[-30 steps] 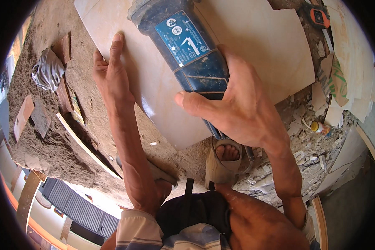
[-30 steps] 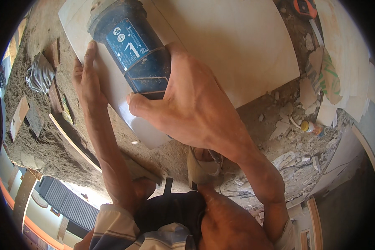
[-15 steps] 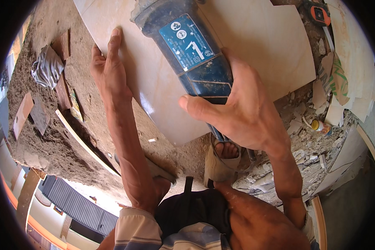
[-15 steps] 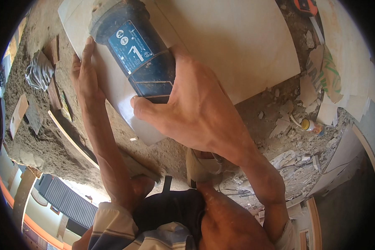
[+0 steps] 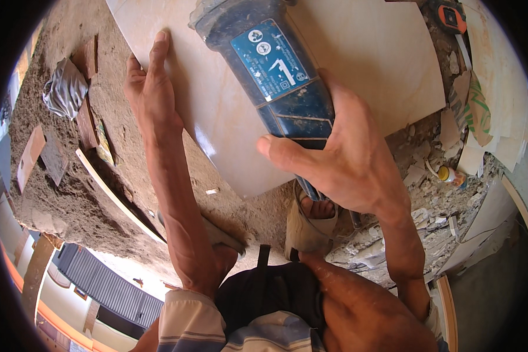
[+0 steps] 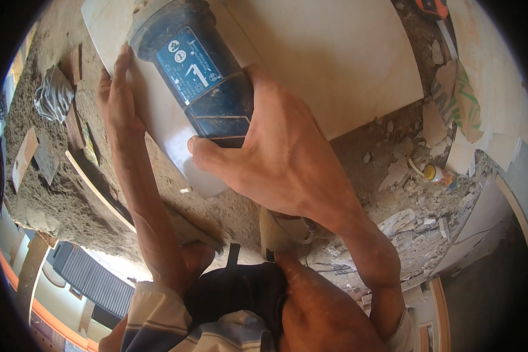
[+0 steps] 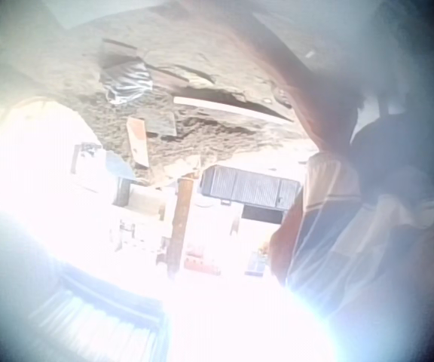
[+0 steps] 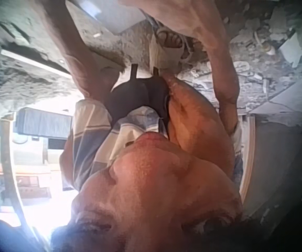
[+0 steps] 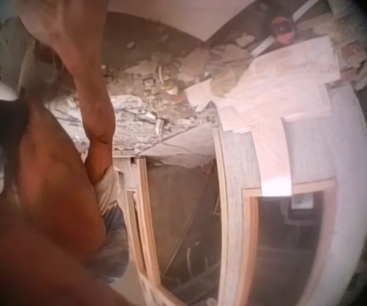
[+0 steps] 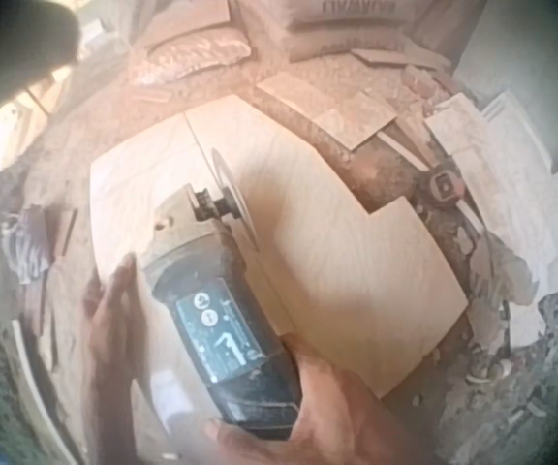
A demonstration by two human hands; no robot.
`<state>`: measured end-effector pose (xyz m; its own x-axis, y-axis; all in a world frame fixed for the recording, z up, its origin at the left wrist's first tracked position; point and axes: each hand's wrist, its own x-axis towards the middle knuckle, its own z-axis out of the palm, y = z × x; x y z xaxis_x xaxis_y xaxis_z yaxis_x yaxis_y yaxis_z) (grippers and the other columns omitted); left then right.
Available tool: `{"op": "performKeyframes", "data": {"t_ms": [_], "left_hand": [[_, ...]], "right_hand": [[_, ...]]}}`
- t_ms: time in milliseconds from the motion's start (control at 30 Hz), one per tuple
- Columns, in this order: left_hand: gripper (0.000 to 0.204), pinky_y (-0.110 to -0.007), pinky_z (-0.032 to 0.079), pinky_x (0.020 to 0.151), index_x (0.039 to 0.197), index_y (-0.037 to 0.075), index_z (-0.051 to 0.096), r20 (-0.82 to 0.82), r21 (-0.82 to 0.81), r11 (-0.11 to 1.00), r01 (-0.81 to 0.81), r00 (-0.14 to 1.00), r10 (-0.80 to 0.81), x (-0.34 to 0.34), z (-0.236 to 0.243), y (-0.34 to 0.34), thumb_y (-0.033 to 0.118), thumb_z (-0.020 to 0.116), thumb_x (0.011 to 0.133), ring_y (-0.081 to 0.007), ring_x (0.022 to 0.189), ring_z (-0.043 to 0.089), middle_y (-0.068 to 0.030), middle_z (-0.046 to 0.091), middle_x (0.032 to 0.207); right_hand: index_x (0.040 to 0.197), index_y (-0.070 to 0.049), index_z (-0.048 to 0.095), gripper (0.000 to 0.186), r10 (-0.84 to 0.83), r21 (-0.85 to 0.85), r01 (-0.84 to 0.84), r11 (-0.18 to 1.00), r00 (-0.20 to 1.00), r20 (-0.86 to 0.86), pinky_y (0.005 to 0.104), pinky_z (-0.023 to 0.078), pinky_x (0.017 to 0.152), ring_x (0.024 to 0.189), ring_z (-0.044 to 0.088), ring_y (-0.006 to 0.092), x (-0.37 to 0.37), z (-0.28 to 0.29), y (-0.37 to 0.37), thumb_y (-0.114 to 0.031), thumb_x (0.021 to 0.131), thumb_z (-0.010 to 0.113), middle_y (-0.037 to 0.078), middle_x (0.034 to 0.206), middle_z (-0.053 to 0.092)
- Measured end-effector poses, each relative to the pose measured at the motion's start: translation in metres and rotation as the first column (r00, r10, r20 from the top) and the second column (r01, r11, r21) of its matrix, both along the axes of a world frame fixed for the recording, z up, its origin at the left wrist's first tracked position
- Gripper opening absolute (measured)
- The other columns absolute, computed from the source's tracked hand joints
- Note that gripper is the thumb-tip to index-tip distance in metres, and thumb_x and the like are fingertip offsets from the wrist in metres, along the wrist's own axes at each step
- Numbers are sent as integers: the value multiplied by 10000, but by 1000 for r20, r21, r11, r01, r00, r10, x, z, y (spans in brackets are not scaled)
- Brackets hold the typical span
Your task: The person cuts a ceramic tile using an angle grinder, following a marked line and then separating the cut pieces.
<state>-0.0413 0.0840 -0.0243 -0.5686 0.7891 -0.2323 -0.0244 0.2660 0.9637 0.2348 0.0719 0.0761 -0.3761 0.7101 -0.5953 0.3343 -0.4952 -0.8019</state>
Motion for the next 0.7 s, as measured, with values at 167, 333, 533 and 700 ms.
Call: {"op": "performKeyframes", "data": {"t_ms": [167, 333, 533, 700], "left_hand": [[733, -346, 607, 1073, 1459, -162, 582, 2, -16, 1000, 20, 1000, -20, -4, -2, 0, 325, 893, 1008, -210, 1051, 803, -183, 822, 1209], [557, -336, 647, 972, 1367, -59, 684, 3, -8, 1000, 6, 1000, -6, -1, 2, 0, 326, 884, 1017, -211, 1055, 803, -160, 818, 1209], [504, -338, 647, 971, 1367, -38, 691, 23, 13, 1000, -9, 1000, 9, 1, 2, 1, 289, 873, 1029, -208, 1092, 797, -145, 816, 1242], [484, -343, 650, 967, 1354, -24, 696, 29, 31, 999, -7, 1000, 6, 2, 0, 3, 277, 881, 1023, -206, 1090, 797, -143, 815, 1249]], "right_hand": [[1231, -12, 686, 595, -11, 2, 11, 1000, 1000, -12, 371, 573, 805, 866, 682, 175, 3, 0, -5, -391, 861, 956, 67, 977, 703], [1233, -12, 685, 586, 5, -3, -5, 1000, 1000, 11, 367, 575, 788, 857, 687, 170, 5, 1, -9, -379, 865, 956, 67, 972, 703], [1239, -12, 680, 596, 6, -7, -6, 1000, 1000, 13, 368, 583, 778, 846, 696, 175, 8, 0, -16, -388, 864, 950, 67, 962, 705], [1269, -8, 667, 650, 15, 20, -16, 1000, 999, 49, 368, 583, 775, 841, 694, 175, 12, 0, -21, -414, 850, 954, 70, 965, 705]]}}
